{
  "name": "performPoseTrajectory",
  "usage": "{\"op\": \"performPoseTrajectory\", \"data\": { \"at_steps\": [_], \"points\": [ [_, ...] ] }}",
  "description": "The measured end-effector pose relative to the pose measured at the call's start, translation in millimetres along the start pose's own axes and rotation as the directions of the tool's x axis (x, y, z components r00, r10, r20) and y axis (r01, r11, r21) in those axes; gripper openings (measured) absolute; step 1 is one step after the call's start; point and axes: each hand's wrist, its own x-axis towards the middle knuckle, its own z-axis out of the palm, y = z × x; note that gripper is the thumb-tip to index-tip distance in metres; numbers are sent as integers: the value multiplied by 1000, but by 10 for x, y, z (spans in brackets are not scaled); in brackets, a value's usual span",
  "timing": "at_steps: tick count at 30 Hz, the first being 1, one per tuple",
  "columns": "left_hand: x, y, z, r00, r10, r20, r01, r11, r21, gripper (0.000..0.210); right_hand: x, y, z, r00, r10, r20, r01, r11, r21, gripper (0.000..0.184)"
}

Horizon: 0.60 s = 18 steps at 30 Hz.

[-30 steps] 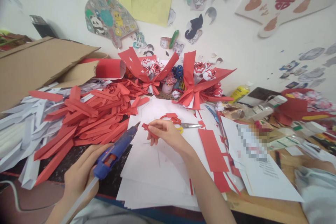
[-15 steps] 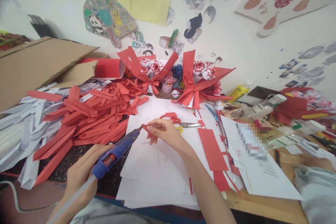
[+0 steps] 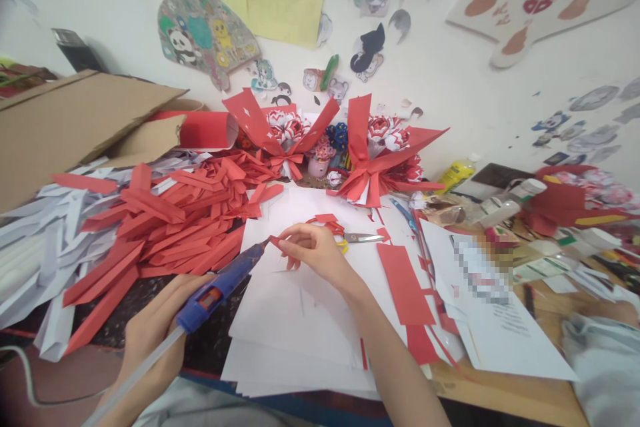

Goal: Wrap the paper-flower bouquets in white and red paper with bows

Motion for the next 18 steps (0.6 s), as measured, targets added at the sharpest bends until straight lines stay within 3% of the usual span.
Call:
{"op": "performPoseTrajectory", "data": {
  "at_steps": [6, 12, 18],
  "points": [
    [24, 0, -55, 1000, 25, 2, -25, 999, 30, 47, 14, 26, -14, 999, -12, -39, 11, 1000, -21, 33],
    [109, -74, -154, 987, 130, 98, -140, 986, 96, 35, 21, 25, -41, 998, -15, -59, 16, 1000, 27, 34],
    [230, -133, 2, 953, 154, 260, -229, 929, 290, 34, 27, 14, -56, 994, -50, -98, 53, 998, 22, 32]
  ]
}}
